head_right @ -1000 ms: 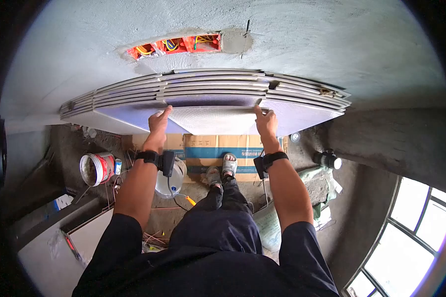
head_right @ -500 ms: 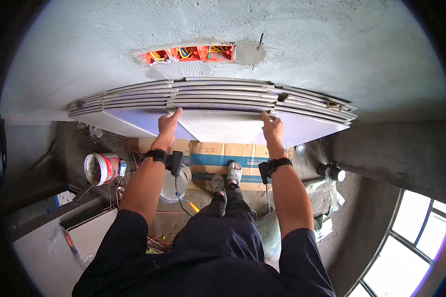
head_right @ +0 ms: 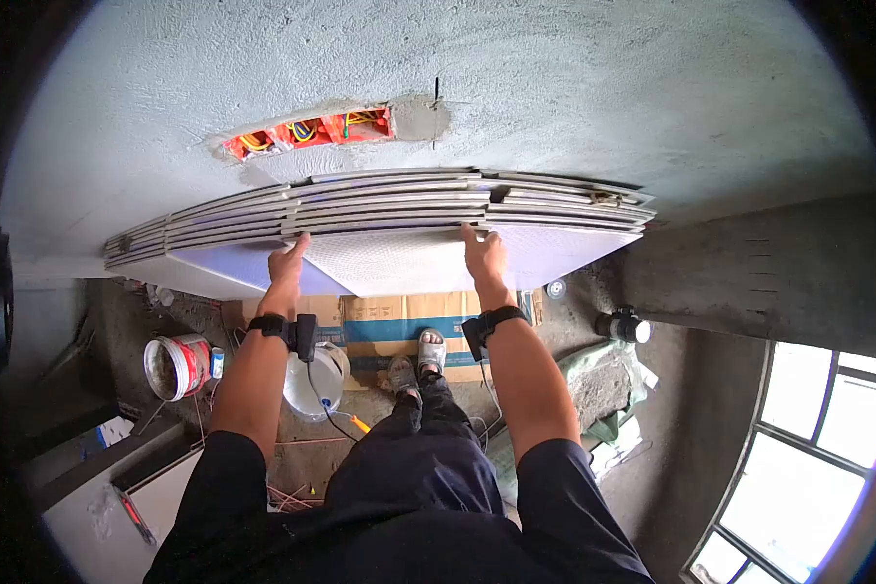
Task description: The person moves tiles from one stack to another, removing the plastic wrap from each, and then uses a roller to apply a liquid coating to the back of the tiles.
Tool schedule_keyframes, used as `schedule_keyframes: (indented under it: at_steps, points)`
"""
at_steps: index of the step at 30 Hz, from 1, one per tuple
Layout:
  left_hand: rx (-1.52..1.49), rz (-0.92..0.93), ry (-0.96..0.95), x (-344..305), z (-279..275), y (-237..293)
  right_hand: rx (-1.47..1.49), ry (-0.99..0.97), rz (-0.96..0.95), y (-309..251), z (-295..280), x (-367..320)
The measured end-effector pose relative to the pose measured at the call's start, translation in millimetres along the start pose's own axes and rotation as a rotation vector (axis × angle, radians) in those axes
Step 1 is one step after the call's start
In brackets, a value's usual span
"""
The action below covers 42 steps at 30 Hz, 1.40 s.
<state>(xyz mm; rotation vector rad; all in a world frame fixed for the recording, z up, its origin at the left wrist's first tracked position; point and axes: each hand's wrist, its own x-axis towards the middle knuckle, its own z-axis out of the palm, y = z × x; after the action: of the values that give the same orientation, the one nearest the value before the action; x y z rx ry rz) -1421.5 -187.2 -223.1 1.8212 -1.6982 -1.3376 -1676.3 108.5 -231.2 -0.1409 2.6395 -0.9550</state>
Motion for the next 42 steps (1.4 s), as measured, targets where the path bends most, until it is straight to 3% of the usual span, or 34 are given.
schedule_keyframes:
  at_steps: [10, 13, 17, 19, 21, 22, 26, 28, 32, 38, 40, 42]
  points:
    - [0.060, -0.024, -0.070, -27.0, -13.0, 34.4, -0.038, -0.033, 0.009, -12.5, -8.8, -6.8]
    - [0.079, 0.044, -0.023, -15.9, -8.4, 19.8, 0.074, -0.024, -0.012, 8.6, 6.5, 6.6]
    - [0.114, 0.042, 0.021, -10.0, -3.6, 11.5, 0.005, 0.004, -0.040, 9.9, 6.6, 7.7]
    - [0.142, 0.018, -0.046, -19.9, -10.7, 25.0, 0.056, -0.066, 0.006, 14.5, 9.0, 15.0]
    - [0.141, 0.007, -0.021, -19.6, -9.1, 23.9, 0.050, -0.024, -0.003, 11.9, 7.6, 12.0]
    - [0.109, 0.006, -0.030, -16.1, -7.7, 18.3, 0.111, -0.111, 0.032, 0.1, -3.7, 5.0]
    - [0.089, -0.019, -0.051, -14.6, -8.0, 17.0, 0.060, -0.088, 0.030, -6.9, -6.3, 0.4]
    - [0.104, -0.023, -0.041, -14.6, -7.5, 19.7, 0.059, -0.166, 0.110, -15.3, -14.5, -5.1]
    - [0.103, -0.010, -0.017, -30.9, -12.3, 33.6, 0.038, -0.090, 0.069, -10.2, -9.2, -1.8]
    - [0.022, -0.017, -0.045, -39.1, -19.4, 14.9, 0.242, -0.194, 0.118, 9.9, -24.2, -34.3]
    - [0.033, -0.014, -0.177, -41.0, -35.2, -11.6, 0.232, -0.254, 0.121, 31.7, -40.7, -63.4]
    - [0.016, 0.044, -0.354, -56.4, -56.8, -35.1, -0.031, -0.350, 0.050, 75.2, -58.9, -92.4]
